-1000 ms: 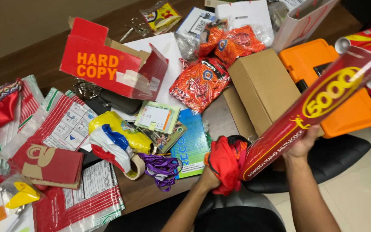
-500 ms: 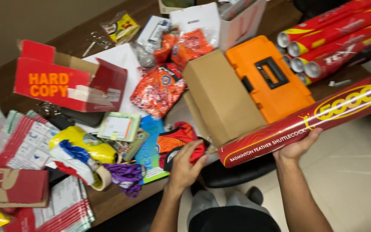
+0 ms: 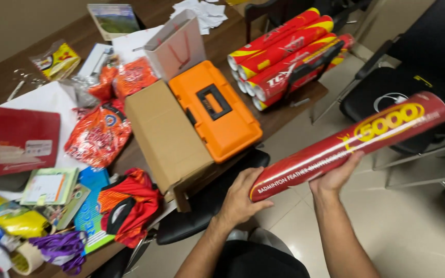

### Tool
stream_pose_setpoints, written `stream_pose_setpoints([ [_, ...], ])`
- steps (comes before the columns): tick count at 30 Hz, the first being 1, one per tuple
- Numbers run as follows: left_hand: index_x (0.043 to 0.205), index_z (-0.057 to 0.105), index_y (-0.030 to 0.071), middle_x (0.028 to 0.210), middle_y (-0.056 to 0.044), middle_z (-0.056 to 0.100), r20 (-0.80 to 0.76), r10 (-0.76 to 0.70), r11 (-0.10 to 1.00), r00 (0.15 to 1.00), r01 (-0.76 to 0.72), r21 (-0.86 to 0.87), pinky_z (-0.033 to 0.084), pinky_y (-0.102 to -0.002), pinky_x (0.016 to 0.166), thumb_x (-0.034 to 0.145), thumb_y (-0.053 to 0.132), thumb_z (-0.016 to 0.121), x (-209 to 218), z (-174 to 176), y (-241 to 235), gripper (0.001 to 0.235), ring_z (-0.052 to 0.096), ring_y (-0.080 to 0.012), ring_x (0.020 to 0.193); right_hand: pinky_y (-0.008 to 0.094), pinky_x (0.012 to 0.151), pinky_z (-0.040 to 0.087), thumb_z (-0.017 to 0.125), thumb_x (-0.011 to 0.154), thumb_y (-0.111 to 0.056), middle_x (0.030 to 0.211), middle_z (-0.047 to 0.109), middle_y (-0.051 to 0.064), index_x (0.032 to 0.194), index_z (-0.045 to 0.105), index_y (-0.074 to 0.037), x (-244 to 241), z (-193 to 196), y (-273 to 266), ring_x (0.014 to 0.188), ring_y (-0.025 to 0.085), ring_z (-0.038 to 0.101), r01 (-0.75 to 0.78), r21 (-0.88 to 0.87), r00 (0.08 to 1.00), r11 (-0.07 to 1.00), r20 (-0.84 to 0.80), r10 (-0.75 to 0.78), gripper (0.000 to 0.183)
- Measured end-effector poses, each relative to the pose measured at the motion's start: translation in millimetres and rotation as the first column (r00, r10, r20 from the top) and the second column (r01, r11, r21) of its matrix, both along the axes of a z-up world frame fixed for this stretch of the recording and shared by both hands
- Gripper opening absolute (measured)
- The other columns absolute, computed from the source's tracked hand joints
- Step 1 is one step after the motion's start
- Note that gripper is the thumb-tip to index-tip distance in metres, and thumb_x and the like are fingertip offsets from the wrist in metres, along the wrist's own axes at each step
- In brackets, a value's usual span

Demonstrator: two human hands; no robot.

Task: The person wipes several red and yellow cylindrical tubes with a red cloth and places them on a chair. They then wipe an orange plastic case with the same cloth, open it, wipe the interior, and close it.

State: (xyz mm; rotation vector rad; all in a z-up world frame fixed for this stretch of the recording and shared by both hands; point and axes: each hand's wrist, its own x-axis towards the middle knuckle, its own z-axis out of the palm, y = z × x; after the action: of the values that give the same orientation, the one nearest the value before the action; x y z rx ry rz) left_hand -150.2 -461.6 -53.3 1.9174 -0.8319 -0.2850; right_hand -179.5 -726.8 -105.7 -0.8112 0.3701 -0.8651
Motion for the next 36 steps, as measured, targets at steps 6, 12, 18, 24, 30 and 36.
stream_pose_setpoints([
  [6, 0.146, 0.056, 0.004, 0.14, -0.018, 0.06, 0.029, 0.098, 0.977, 0.995, -0.09, -0.195, 0.052, -0.04, 0.108, 0.076, 0.029, 0.091, 38, -38, -39, 0.083, 0.063, -0.0332, 0.129, 0.052, 0.12, 0.038, 0.05, 0.103, -0.064, 0.164, 0.037, 0.012, 0.164, 0.027, -0.011, 6, 5, -69, 0.151, 0.028, 0.04, -0.308, -0.14, 0.951, 0.941, -0.052, 0.303, 0.084],
  [12, 0.144, 0.056, 0.002, 0.143, -0.02, 0.057, 0.076, 0.084, 0.956, 0.994, -0.058, -0.286, 0.046, -0.042, 0.113, 0.074, 0.022, 0.091, 114, -45, -69, 0.081, 0.059, -0.0347, 0.133, 0.053, 0.113, 0.048, 0.076, 0.098, -0.038, 0.162, 0.033, 0.014, 0.167, 0.013, -0.017, 39, 32, -189, 0.142, 0.034, 0.046, -0.049, -0.413, 0.999, 0.91, 0.003, 0.055, 0.096],
  [18, 0.139, 0.059, 0.001, 0.142, -0.021, 0.057, 0.193, 0.207, 0.949, 0.959, -0.149, -0.277, 0.048, -0.042, 0.111, 0.073, 0.02, 0.092, 200, -24, -116, 0.076, 0.059, -0.0349, 0.131, 0.042, 0.113, 0.052, 0.072, 0.105, -0.027, 0.166, 0.038, 0.01, 0.17, 0.022, -0.016, 139, 92, -269, 0.132, 0.027, 0.059, -0.085, -0.502, 0.963, 0.861, 0.18, 0.2, 0.082],
  [24, 0.149, 0.036, 0.005, 0.145, -0.014, 0.047, -0.24, 0.181, 0.788, 0.954, -0.287, -0.545, 0.048, -0.041, 0.113, 0.076, 0.014, 0.089, 294, -49, -154, 0.09, 0.053, -0.0263, 0.133, 0.034, 0.104, 0.053, 0.064, 0.114, -0.017, 0.128, 0.064, 0.007, 0.14, 0.052, -0.004, 257, 41, -383, 0.117, 0.018, 0.063, -0.276, -0.506, 0.961, 0.817, -0.163, 0.224, 0.032],
  [30, 0.152, 0.038, 0.002, 0.164, -0.018, 0.035, -0.267, 0.327, 0.728, 0.907, -0.422, -0.54, 0.043, -0.042, 0.119, 0.08, 0.01, 0.085, 332, -83, -199, 0.086, 0.047, -0.0286, 0.143, 0.027, 0.089, 0.051, 0.065, 0.106, -0.021, 0.112, 0.068, 0.002, 0.128, 0.063, -0.004, 336, -29, -433, 0.099, 0.011, 0.062, -0.403, -0.472, 0.865, 0.784, -0.476, 0.158, 0.028],
  [36, 0.153, 0.044, 0.0, 0.161, -0.03, 0.035, 0.027, 0.651, 0.753, 0.759, -0.64, -0.155, 0.034, -0.041, 0.119, 0.092, 0.019, 0.077, 314, -119, -234, 0.072, 0.039, -0.0346, 0.149, 0.031, 0.099, 0.044, 0.062, 0.109, -0.038, 0.118, 0.071, 0.004, 0.118, 0.07, 0.0, 364, -122, -479, 0.116, 0.015, 0.059, -0.653, -0.448, 0.643, 0.611, -0.754, 0.135, 0.039],
])
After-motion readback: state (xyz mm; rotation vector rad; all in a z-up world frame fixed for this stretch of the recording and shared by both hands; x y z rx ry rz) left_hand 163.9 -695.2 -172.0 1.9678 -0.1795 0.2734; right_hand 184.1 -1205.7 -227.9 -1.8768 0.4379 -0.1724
